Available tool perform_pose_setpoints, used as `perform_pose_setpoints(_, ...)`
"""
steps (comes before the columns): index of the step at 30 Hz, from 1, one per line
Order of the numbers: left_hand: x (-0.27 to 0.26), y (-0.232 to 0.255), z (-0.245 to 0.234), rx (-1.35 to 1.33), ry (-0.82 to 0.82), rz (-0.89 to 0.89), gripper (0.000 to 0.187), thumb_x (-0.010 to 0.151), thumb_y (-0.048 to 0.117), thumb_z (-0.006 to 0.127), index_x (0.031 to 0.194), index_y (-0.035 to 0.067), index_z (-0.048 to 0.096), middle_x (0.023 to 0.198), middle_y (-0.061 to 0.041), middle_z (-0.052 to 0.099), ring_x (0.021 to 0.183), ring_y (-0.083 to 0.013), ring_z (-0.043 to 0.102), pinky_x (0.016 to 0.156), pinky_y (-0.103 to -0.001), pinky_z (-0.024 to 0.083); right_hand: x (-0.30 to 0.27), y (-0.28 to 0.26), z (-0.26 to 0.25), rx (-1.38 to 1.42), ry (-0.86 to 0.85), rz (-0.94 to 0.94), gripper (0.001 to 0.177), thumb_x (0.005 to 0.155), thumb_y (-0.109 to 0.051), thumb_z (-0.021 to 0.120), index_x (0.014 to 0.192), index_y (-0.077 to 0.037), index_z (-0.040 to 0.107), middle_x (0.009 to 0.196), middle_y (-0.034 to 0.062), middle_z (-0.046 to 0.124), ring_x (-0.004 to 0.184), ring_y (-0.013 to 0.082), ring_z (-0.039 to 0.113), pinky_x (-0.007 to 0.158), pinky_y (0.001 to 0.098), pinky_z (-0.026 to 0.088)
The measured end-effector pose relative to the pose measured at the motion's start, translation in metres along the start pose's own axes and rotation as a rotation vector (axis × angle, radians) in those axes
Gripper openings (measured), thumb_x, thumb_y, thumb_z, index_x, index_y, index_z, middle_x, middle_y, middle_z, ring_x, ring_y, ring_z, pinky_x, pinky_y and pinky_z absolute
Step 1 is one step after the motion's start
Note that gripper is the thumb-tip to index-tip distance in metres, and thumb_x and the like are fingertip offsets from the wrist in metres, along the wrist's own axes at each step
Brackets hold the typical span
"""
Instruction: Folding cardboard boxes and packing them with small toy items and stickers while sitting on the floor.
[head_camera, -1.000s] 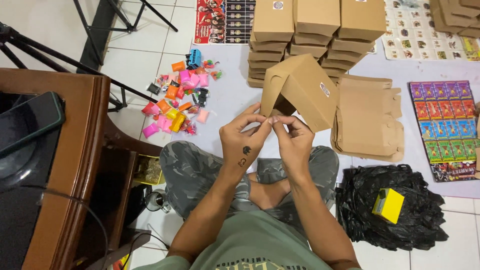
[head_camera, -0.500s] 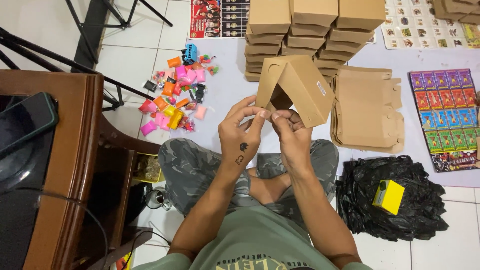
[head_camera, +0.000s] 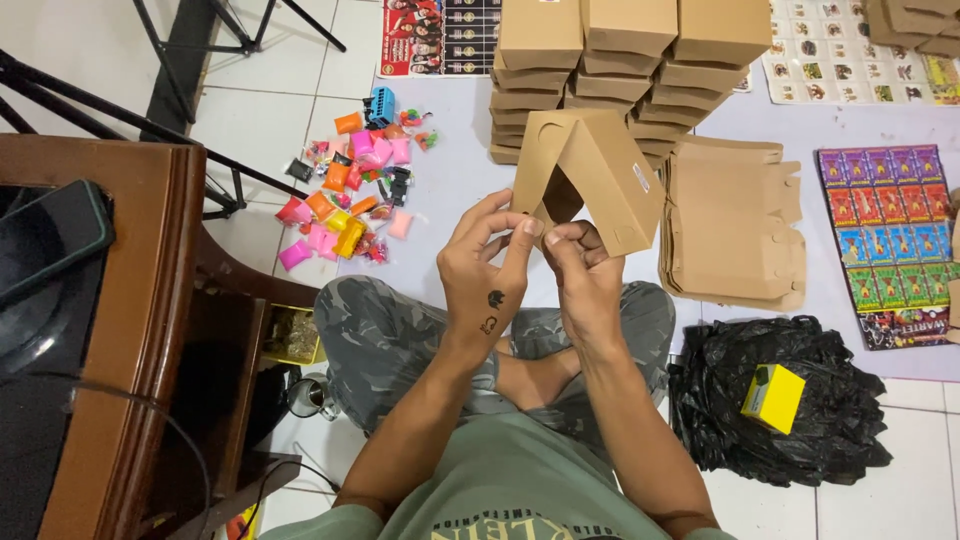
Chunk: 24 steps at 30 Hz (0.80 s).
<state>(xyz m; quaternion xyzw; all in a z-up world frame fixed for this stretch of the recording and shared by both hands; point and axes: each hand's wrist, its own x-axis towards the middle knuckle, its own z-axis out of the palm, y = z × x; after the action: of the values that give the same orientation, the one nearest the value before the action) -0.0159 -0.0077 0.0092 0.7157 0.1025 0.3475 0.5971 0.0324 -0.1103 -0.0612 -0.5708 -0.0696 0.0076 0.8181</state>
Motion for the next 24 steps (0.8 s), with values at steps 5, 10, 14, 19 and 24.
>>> perform_pose_setpoints(5,-0.001,-0.003,0.0,-0.003,0.007,0.013,0.009,0.092,0.01,0.072,0.093,0.001,0.075,0.117,-0.023,0.07,0.103,-0.0418,0.072,0.08,-0.041,0.064,0.0,-0.001,-0.001,-0.005,-0.009,-0.006,0.006,0.094,0.001,0.068,0.099,0.004,0.067,0.069,0.0064,0.065,0.07,0.0071,0.062,0.071,0.0227,0.054)
perform_pose_setpoints(10,-0.004,-0.007,0.003,-0.013,0.028,0.023,0.008,0.091,0.009,0.073,0.091,0.0,0.075,0.117,-0.024,0.069,0.106,-0.0442,0.07,0.079,-0.041,0.064,-0.002,-0.004,0.0,0.044,-0.056,0.039,0.026,0.092,0.002,0.068,0.118,0.002,0.067,0.09,0.0099,0.076,0.089,0.0096,0.071,0.089,0.0265,0.061)
perform_pose_setpoints(14,-0.004,-0.008,0.001,-0.01,0.036,0.048,0.009,0.09,0.009,0.075,0.092,0.0,0.076,0.116,-0.022,0.07,0.108,-0.0436,0.07,0.078,-0.038,0.064,0.002,-0.002,-0.008,0.01,-0.131,0.052,0.028,0.094,0.002,0.064,0.122,0.006,0.068,0.1,0.0152,0.077,0.096,0.0146,0.071,0.092,0.0332,0.061)
perform_pose_setpoints(19,-0.006,-0.008,-0.003,-0.004,0.021,0.049,0.008,0.088,0.007,0.076,0.091,-0.001,0.076,0.115,-0.022,0.07,0.107,-0.0443,0.07,0.077,-0.037,0.065,0.013,0.003,-0.026,-0.089,-0.232,0.082,0.034,0.092,-0.003,0.073,0.124,0.005,0.067,0.102,0.0161,0.077,0.09,0.0166,0.075,0.08,0.0292,0.065)
perform_pose_setpoints(24,-0.01,-0.004,-0.008,-0.039,-0.154,0.092,0.021,0.088,0.009,0.076,0.107,0.0,0.075,0.123,-0.024,0.067,0.114,-0.0456,0.068,0.083,-0.04,0.064,0.035,0.031,-0.063,-0.029,-0.272,0.075,0.02,0.094,-0.001,0.07,0.113,0.005,0.07,0.086,0.016,0.074,0.067,0.0193,0.071,0.046,0.0263,0.057)
